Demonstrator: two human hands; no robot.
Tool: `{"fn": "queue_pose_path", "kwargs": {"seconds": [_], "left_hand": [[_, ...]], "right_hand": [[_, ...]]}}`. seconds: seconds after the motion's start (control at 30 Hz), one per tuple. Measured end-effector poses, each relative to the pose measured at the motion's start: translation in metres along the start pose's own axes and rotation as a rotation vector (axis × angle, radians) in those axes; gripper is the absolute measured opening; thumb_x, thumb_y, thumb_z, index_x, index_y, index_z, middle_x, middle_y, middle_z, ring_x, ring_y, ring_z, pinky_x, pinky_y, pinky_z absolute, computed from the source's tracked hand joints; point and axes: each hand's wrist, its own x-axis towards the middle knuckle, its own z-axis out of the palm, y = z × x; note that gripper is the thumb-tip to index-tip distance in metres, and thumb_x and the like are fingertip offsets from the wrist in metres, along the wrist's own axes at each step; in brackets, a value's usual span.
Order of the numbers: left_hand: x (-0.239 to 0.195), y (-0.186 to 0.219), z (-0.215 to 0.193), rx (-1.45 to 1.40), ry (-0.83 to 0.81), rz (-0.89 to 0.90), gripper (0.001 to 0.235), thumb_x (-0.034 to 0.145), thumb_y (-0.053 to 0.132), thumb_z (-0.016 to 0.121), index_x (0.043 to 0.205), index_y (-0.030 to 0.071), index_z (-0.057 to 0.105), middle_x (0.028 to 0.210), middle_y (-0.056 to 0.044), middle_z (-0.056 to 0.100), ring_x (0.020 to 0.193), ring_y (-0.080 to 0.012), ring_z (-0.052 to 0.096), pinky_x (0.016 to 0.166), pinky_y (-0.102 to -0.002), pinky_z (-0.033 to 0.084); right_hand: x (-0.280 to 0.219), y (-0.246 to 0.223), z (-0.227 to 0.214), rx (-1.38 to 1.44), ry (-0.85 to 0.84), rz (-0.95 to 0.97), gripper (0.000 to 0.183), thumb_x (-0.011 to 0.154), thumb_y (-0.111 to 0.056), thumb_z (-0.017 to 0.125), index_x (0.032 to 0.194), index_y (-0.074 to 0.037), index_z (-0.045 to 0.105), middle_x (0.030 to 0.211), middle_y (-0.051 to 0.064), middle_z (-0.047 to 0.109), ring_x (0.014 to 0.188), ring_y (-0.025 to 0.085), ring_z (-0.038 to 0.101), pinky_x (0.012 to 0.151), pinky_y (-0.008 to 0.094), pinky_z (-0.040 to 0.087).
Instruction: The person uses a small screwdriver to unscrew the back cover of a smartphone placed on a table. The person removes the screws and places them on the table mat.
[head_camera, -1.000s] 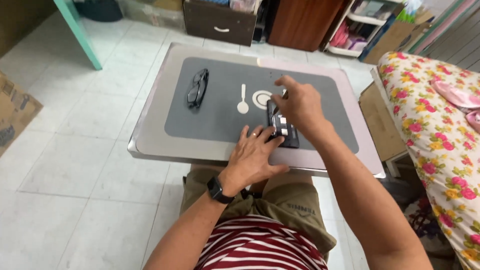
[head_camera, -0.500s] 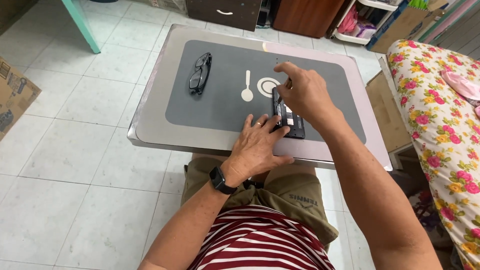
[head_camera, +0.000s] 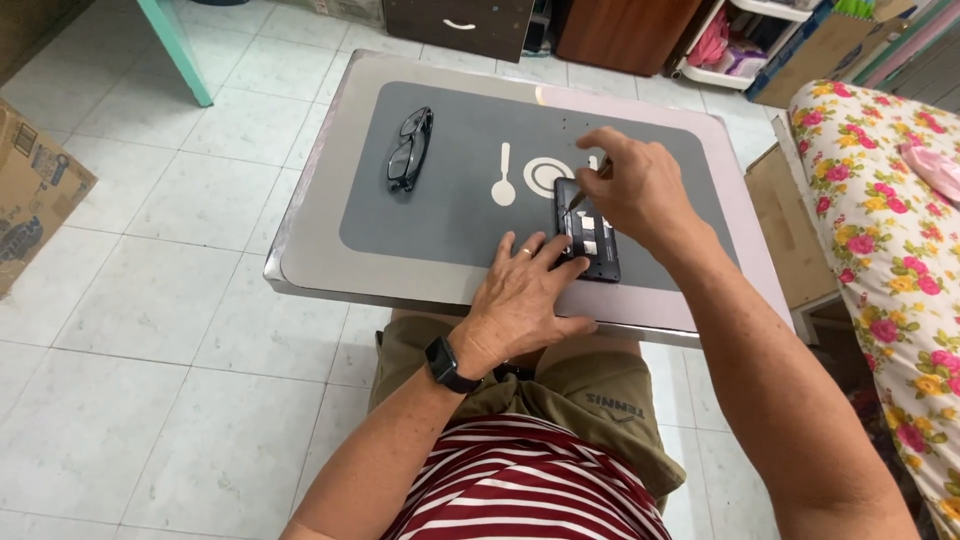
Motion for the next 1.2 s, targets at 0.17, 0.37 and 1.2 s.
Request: {"fn": "queue_pose_path", "kwargs": {"seconds": [0.17, 0.37, 1.2], "left_hand": [[0.000, 0.000, -0.002, -0.028, -0.013, 0.004, 0.083, 0.089, 0.080, 0.063, 0.145, 0.018, 0.068, 0.157, -0.017, 0.055, 0.147, -0.0489, 0.051, 0.124, -0.076, 0.027], [-0.001, 0.005, -0.016, -0.043, -0.036, 0.025, 0.085, 0.091, 0.080, 0.061, 0.145, 0.014, 0.068, 0.156, -0.020, 0.055, 0.146, -0.0523, 0.050, 0.122, -0.078, 0.025], [0.003, 0.004, -0.008, 0.046, -0.098, -0.028, 0.074, 0.089, 0.067, 0.071, 0.146, 0.021, 0.060, 0.163, -0.010, 0.048, 0.151, -0.0450, 0.039, 0.125, -0.067, 0.017]], "right_hand": [[-0.008, -0.009, -0.003, 0.101, -0.036, -0.044, 0.053, 0.093, -0.018, 0.071, 0.146, -0.027, 0.068, 0.098, 0.009, 0.082, 0.095, 0.039, 0.077, 0.090, 0.056, 0.058], [0.003, 0.005, 0.025, 0.033, 0.040, -0.060, 0.046, 0.096, -0.021, 0.070, 0.141, -0.032, 0.068, 0.099, 0.007, 0.082, 0.101, 0.041, 0.076, 0.093, 0.059, 0.058], [0.004, -0.006, 0.025, -0.021, -0.002, 0.089, 0.037, 0.099, -0.020, 0.054, 0.134, -0.020, 0.066, 0.083, 0.013, 0.079, 0.078, 0.040, 0.071, 0.067, 0.052, 0.050]]}}
